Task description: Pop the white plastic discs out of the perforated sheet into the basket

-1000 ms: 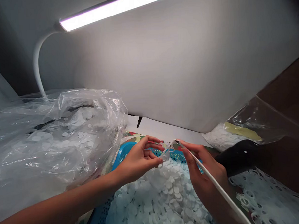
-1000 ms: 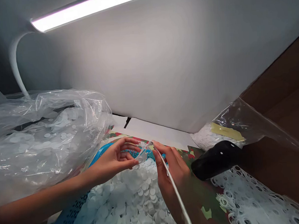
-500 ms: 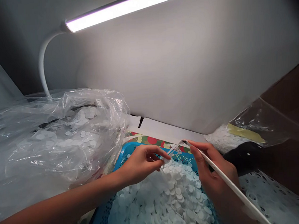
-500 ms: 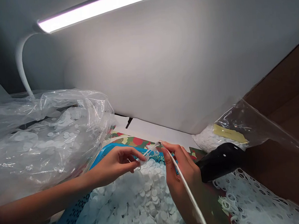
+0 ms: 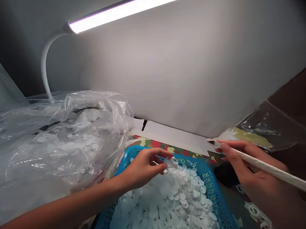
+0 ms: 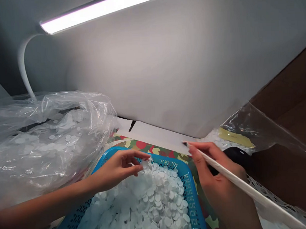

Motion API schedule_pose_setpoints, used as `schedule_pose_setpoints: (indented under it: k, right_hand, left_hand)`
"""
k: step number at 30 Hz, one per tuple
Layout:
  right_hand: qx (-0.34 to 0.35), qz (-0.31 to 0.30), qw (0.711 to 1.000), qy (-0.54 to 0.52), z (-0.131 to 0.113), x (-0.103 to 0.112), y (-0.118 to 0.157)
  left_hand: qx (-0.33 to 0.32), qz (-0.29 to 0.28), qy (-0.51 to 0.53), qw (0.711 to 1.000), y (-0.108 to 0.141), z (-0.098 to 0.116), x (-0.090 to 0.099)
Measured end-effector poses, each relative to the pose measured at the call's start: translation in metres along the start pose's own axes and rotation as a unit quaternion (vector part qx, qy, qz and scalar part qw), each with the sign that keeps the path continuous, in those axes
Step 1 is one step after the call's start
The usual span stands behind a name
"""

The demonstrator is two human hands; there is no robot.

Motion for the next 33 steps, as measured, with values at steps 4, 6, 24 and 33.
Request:
schedule_pose_setpoints:
  k: [4, 6, 24, 33]
  right_hand:
    - [0.115, -0.14, 0.983, -0.035, -0.011, -0.021, 0.002]
    - [0.135, -0.165, 0.975, -0.059, -0.016, -0.027, 0.004]
    - [0.112, -0.259, 0.953, -0.113, -0.036, -0.048, 0.022]
    - [0.18, -0.245, 0.939, -0.162, -0.041, -0.058, 0.024]
  left_hand:
    - [-0.02, -0.017, 0.013, 1.0, 0.0, 0.005, -0.002]
    - [-0.024, -0.007, 0.024, 0.999, 0.001, 0.005, -0.001]
    - [-0.037, 0.025, 0.04, 0.998, 0.003, 0.006, 0.002]
    - [-0.047, 0.021, 0.068, 0.996, 0.005, 0.01, 0.001]
Point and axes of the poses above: each hand's wrist, its own y-axis away from the middle knuckle, its own x-axis out of the back of the hand, z = x × y, the point moved 6 cm from there along -y, towards the middle knuckle, and after that the axes turned 5 degrees about x, right-handed, at the moved point
